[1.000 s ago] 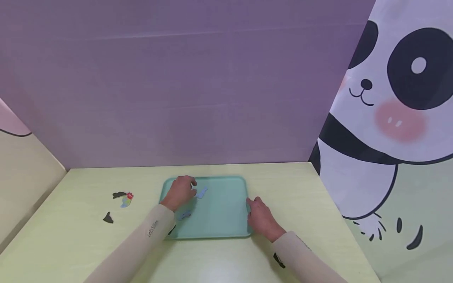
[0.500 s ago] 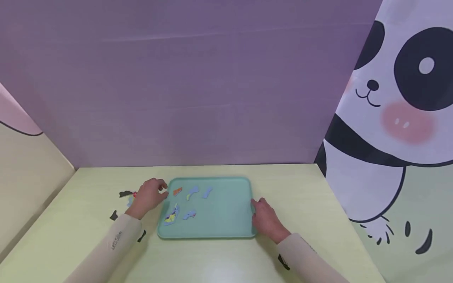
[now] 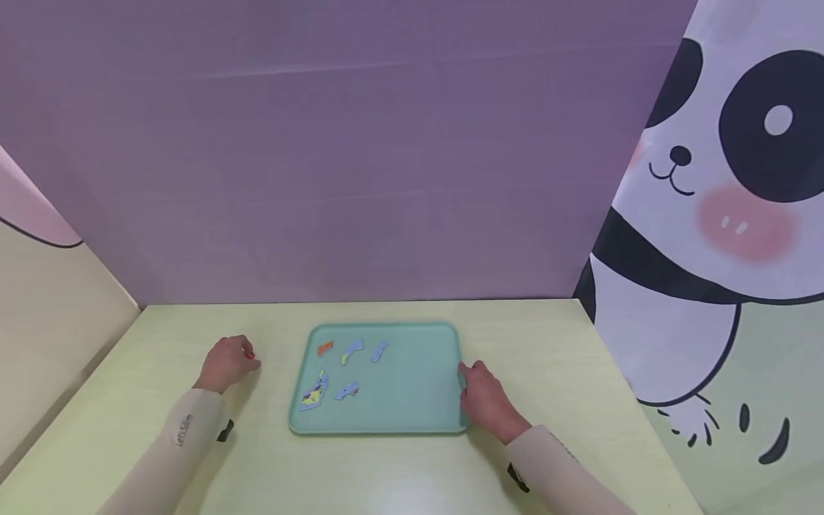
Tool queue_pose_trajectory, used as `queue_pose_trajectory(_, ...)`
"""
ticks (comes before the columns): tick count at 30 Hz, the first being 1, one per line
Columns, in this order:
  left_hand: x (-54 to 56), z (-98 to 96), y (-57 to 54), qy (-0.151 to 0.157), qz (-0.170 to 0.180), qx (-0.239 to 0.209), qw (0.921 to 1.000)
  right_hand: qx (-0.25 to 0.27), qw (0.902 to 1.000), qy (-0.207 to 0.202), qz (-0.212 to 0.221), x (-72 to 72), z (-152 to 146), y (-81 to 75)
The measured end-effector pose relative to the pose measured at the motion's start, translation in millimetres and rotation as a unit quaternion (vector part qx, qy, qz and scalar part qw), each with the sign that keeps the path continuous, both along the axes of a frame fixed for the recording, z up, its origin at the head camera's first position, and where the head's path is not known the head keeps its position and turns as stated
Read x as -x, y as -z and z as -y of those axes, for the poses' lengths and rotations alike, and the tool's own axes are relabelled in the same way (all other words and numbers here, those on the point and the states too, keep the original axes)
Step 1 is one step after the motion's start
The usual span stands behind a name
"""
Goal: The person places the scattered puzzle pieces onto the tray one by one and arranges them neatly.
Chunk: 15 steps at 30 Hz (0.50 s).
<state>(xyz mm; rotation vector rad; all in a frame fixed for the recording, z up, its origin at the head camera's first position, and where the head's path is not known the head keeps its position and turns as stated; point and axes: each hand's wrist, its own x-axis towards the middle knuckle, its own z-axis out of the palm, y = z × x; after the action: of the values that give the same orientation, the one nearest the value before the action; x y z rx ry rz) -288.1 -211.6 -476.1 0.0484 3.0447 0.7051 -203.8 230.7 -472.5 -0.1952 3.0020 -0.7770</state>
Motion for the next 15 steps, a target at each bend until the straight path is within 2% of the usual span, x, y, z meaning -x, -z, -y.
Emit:
queue_pose_trajectory(3,3.6,2.8,5.4,-0.004,0.004,-0.003,1.0000,0.000,1.0000,0.003,0.007,-0.2,0,0.1)
queue_pose_trajectory(10,11.6,6.4,6.8,-0.021,0.021,0.004,0.9996,0.005,0.9999,-0.001,0.009,0.6,0,-0.8)
queue_pose_trajectory(15,12.5,10.0,9.7,-0.017,0.025,-0.018,0.9994,0.003,0.9999,-0.001,0.012,1.1,0,-1.0)
